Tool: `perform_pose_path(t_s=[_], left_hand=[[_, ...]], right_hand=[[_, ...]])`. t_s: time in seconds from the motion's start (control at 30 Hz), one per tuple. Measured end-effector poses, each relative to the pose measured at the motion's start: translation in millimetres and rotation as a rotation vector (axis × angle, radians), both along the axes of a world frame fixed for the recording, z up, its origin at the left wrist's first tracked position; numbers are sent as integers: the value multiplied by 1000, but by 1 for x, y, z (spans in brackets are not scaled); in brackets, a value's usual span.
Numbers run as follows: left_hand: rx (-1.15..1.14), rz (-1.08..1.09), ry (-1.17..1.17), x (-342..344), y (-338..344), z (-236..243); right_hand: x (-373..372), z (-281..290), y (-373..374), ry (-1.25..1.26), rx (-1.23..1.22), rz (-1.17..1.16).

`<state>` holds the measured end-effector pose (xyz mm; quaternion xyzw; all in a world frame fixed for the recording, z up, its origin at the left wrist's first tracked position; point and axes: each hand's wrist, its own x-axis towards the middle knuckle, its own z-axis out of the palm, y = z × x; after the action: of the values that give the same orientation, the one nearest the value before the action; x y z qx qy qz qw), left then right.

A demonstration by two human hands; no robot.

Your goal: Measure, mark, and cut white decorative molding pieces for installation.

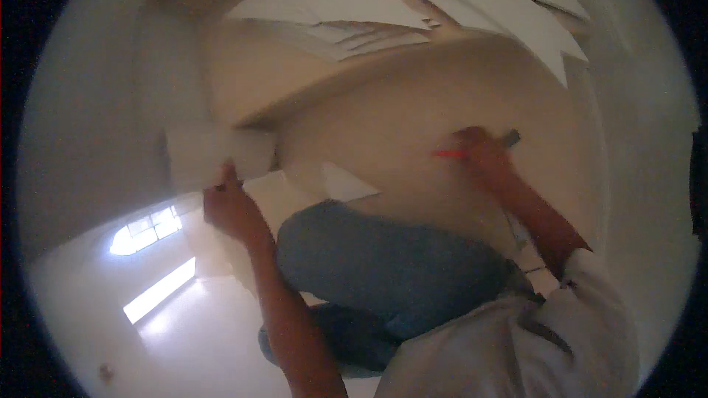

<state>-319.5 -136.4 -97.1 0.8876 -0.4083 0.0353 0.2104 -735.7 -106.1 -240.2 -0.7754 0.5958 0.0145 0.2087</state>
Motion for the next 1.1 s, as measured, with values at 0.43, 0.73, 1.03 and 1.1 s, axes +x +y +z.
perform_pose_path(t_s=[0.43, 0.73, 1.03, 1.1], left_hand=[[-126, 58, 70, -23, 6, 3], [-238, -46, 223, 1, 8, 32], [-254, -55, 153, 14, 5, -10], [-264, -33, 180, 10, 0, -8]], right_hand=[[-107, 70, -18, 83, 77, 450], [-70, 159, -74, 90, -590, 398], [22, 311, -139, -316, -666, 497], [14, 310, -140, -375, -775, 531]])
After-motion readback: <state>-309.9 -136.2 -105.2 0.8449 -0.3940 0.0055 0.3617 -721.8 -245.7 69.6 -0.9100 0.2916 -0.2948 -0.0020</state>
